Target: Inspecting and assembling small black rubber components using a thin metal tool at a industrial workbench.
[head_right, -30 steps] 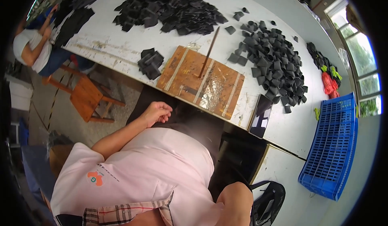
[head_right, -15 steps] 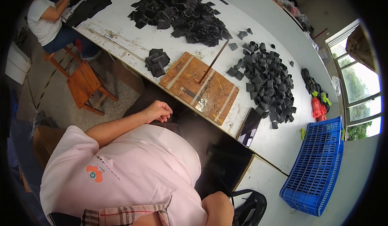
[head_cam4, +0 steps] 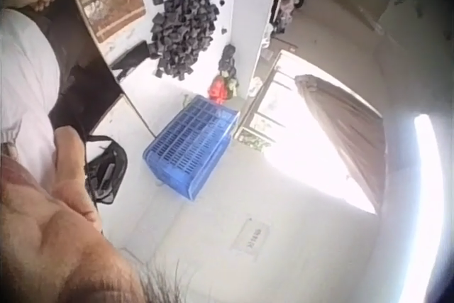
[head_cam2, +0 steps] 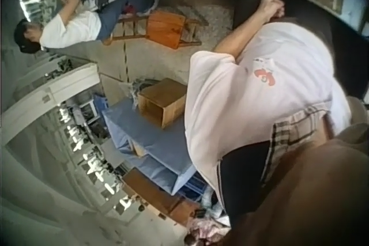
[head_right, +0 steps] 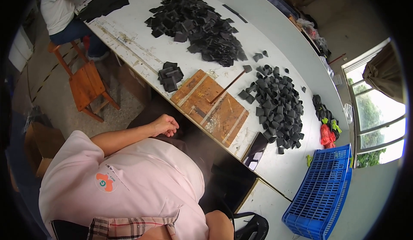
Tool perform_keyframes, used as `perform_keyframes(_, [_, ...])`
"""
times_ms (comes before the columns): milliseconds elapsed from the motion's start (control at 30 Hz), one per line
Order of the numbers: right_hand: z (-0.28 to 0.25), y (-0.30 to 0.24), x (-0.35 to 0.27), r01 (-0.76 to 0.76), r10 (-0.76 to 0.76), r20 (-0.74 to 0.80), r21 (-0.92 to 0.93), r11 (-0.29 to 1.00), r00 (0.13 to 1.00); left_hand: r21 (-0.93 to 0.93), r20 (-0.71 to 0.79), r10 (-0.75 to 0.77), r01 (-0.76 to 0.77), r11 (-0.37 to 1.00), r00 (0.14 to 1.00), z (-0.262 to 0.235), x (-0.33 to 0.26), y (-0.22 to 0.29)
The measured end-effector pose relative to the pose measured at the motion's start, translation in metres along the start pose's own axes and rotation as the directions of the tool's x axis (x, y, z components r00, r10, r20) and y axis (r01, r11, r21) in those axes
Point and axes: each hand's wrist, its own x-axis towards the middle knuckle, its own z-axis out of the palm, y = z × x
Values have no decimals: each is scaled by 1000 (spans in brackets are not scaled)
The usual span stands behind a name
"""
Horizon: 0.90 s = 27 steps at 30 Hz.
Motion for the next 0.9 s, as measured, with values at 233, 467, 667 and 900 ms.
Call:
perform_keyframes(233, [29,10,-21,-176,169,99,69,982,981,-74,-6,8,-8,997,1000,-10,3,-11])
perform_keyframes(467, [70,8,-42,-351,335,232,26,936,913,229,-215,438,-391,892,873,-16,-21,17])
perform_keyframes(667, [111,-9,-51,-692,693,474,-214,689,544,637,-401,797,-487,597,452,-49,-22,64])
perform_keyframes(900, [149,-6,-125,-838,542,839,-320,443,-34,882,-389,786,-51,468,481,-57,16,74])
